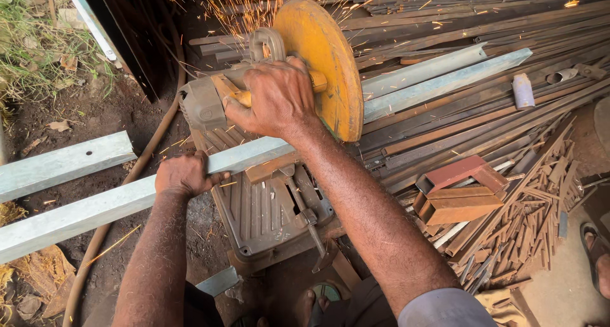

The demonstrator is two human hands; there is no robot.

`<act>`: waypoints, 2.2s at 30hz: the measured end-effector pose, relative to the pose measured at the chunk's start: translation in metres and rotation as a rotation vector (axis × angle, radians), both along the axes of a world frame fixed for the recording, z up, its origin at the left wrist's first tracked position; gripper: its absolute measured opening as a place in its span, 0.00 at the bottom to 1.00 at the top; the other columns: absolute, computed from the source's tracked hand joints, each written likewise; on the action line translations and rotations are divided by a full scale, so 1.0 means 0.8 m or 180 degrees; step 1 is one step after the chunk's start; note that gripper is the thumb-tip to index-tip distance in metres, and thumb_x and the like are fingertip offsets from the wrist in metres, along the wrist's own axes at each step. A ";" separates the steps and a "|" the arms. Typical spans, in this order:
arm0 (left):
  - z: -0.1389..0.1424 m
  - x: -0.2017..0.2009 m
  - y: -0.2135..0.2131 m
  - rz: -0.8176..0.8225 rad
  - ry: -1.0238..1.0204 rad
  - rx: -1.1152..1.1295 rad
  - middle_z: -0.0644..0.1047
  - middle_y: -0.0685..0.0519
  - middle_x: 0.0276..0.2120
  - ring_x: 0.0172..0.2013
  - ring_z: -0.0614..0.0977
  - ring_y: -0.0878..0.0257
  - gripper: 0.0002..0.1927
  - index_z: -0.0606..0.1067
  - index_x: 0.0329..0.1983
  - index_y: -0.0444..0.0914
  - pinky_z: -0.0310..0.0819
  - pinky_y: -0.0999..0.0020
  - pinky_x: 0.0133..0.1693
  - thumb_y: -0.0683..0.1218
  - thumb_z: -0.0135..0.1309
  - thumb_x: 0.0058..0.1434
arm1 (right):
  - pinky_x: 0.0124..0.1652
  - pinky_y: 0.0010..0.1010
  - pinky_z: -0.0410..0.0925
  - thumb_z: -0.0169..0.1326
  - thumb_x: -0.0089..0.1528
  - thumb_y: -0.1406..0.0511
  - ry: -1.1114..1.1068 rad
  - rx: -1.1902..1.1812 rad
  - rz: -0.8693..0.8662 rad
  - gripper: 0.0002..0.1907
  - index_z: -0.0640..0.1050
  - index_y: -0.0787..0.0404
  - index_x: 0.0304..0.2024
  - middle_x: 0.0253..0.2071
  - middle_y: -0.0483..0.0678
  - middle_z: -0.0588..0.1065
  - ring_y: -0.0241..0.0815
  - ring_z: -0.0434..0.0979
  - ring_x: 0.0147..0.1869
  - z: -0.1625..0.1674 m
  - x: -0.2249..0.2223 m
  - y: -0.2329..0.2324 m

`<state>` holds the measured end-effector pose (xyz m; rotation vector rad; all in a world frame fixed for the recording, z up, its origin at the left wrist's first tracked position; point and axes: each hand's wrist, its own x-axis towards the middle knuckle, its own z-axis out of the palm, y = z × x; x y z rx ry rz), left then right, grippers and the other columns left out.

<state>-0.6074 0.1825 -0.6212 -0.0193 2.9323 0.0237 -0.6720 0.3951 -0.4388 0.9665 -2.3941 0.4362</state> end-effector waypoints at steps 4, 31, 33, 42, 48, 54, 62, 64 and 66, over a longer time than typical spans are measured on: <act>-0.002 -0.003 -0.003 -0.0004 0.0034 0.0061 0.84 0.46 0.41 0.45 0.87 0.51 0.47 0.78 0.48 0.40 0.82 0.52 0.45 0.84 0.45 0.52 | 0.48 0.53 0.65 0.61 0.53 0.48 0.0018 -0.0027 0.0015 0.24 0.83 0.64 0.29 0.28 0.55 0.79 0.55 0.81 0.37 -0.003 -0.003 -0.003; 0.001 -0.024 -0.017 0.0085 -0.0074 0.0198 0.84 0.44 0.42 0.46 0.86 0.48 0.43 0.80 0.47 0.40 0.80 0.52 0.49 0.81 0.49 0.54 | 0.50 0.54 0.64 0.59 0.55 0.49 0.0161 -0.0170 0.0216 0.23 0.84 0.63 0.32 0.31 0.52 0.79 0.54 0.80 0.37 -0.005 -0.020 -0.008; 0.004 -0.024 -0.018 0.0051 0.0031 0.0219 0.84 0.44 0.41 0.44 0.86 0.47 0.44 0.79 0.49 0.39 0.81 0.52 0.47 0.80 0.50 0.53 | 0.50 0.54 0.64 0.60 0.55 0.49 0.0100 -0.0091 0.0154 0.23 0.83 0.63 0.30 0.31 0.53 0.79 0.54 0.80 0.37 0.000 -0.020 -0.007; 0.004 -0.034 -0.020 0.0011 -0.0031 0.0136 0.83 0.44 0.42 0.45 0.86 0.48 0.46 0.78 0.50 0.39 0.81 0.52 0.46 0.82 0.47 0.54 | 0.52 0.53 0.65 0.60 0.53 0.51 0.0095 -0.0013 0.0066 0.21 0.82 0.63 0.26 0.26 0.53 0.78 0.54 0.80 0.35 -0.008 -0.029 -0.015; 0.006 -0.035 -0.023 0.0058 -0.0124 0.0083 0.83 0.45 0.42 0.46 0.86 0.49 0.47 0.77 0.52 0.40 0.81 0.53 0.46 0.83 0.47 0.53 | 0.53 0.53 0.65 0.60 0.53 0.51 0.0179 -0.0066 0.0091 0.21 0.82 0.63 0.26 0.26 0.53 0.78 0.54 0.80 0.35 -0.007 -0.028 -0.017; 0.003 -0.038 -0.027 0.0046 -0.0057 0.0071 0.83 0.45 0.44 0.45 0.86 0.48 0.46 0.77 0.52 0.41 0.81 0.52 0.46 0.82 0.47 0.53 | 0.50 0.53 0.65 0.60 0.54 0.50 0.0216 -0.0104 0.0111 0.22 0.82 0.64 0.27 0.26 0.54 0.78 0.54 0.80 0.35 -0.008 -0.028 -0.020; -0.001 -0.040 -0.034 0.0028 0.0012 0.0030 0.84 0.44 0.42 0.45 0.86 0.48 0.46 0.77 0.51 0.40 0.81 0.52 0.47 0.82 0.46 0.54 | 0.48 0.53 0.65 0.60 0.54 0.50 0.0170 -0.0102 0.0073 0.22 0.82 0.64 0.26 0.25 0.54 0.77 0.54 0.79 0.34 -0.008 -0.029 -0.025; 0.001 -0.040 -0.034 -0.0031 0.0128 0.0080 0.83 0.45 0.43 0.45 0.86 0.48 0.46 0.78 0.50 0.40 0.82 0.51 0.46 0.82 0.46 0.53 | 0.49 0.53 0.65 0.60 0.54 0.50 0.0222 -0.0110 0.0101 0.22 0.82 0.64 0.26 0.25 0.54 0.77 0.53 0.79 0.33 -0.007 -0.030 -0.025; 0.003 -0.041 -0.034 -0.0013 0.0024 0.0023 0.84 0.44 0.41 0.45 0.86 0.48 0.46 0.77 0.52 0.39 0.81 0.52 0.47 0.82 0.46 0.54 | 0.48 0.52 0.65 0.60 0.54 0.50 0.0236 -0.0125 0.0086 0.22 0.82 0.64 0.27 0.25 0.54 0.77 0.54 0.79 0.34 -0.008 -0.030 -0.025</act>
